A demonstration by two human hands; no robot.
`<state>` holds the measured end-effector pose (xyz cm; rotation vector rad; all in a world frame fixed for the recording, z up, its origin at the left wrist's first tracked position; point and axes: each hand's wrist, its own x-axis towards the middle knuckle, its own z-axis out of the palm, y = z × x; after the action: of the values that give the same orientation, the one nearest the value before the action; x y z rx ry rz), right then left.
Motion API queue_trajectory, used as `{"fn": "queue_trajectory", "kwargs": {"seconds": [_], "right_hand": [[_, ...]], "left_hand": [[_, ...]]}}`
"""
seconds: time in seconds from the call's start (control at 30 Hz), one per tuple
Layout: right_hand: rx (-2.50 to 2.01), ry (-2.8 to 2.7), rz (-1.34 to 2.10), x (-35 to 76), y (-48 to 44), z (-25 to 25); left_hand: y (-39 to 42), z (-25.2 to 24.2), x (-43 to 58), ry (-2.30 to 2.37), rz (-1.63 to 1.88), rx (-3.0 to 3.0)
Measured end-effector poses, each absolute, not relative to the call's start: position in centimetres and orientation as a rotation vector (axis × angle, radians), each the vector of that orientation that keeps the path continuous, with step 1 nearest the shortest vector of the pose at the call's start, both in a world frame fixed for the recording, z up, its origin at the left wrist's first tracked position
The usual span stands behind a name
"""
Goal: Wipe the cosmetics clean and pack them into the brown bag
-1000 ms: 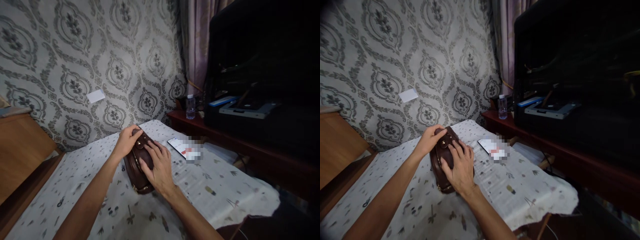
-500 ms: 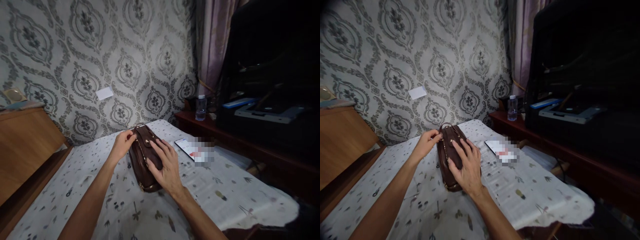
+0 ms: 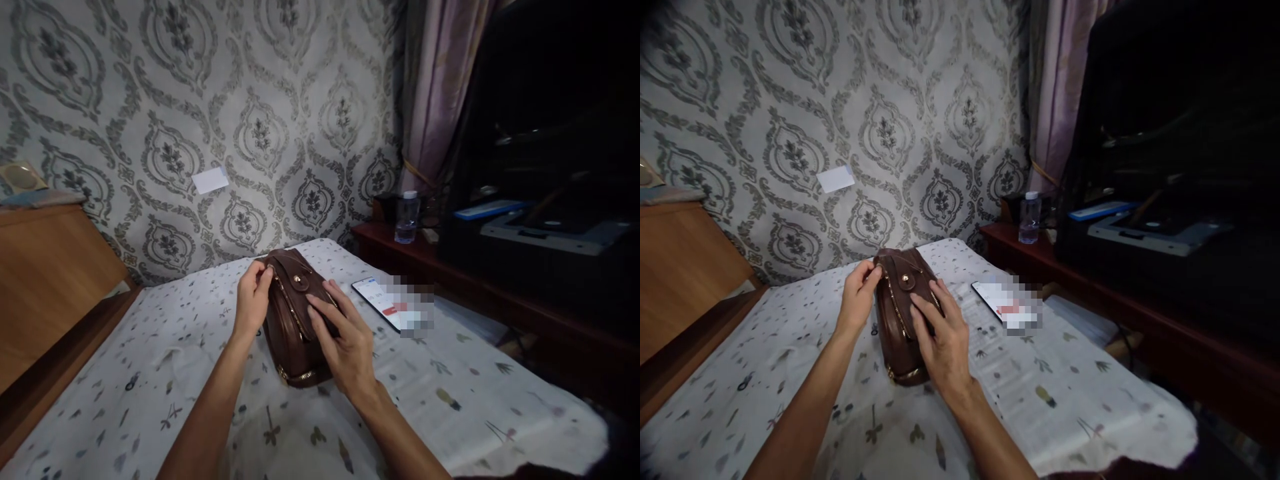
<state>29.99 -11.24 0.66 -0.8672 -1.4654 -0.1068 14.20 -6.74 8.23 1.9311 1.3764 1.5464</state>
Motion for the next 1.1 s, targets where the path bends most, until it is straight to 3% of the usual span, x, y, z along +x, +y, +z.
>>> {"fn": "queue_trajectory", "kwargs": {"seconds": [0.43,0.9,1.1], "right_hand": [[-0.938,-1.496,-0.188,29.7,-11.3,1.0],[-0.935,-1.597,-0.305,29.8,-10.7,0.8],[-0.965,-1.602,-0.299,29.4,-11.1,0.9]], "left_hand": [[-8.0,7.8,13.9,1.427,1.357,2.184],[-9.1,7.4,11.9,1.113,1.119,2.087],[-9.1,8.5,12.9,1.263,1.172,2.218]]}}
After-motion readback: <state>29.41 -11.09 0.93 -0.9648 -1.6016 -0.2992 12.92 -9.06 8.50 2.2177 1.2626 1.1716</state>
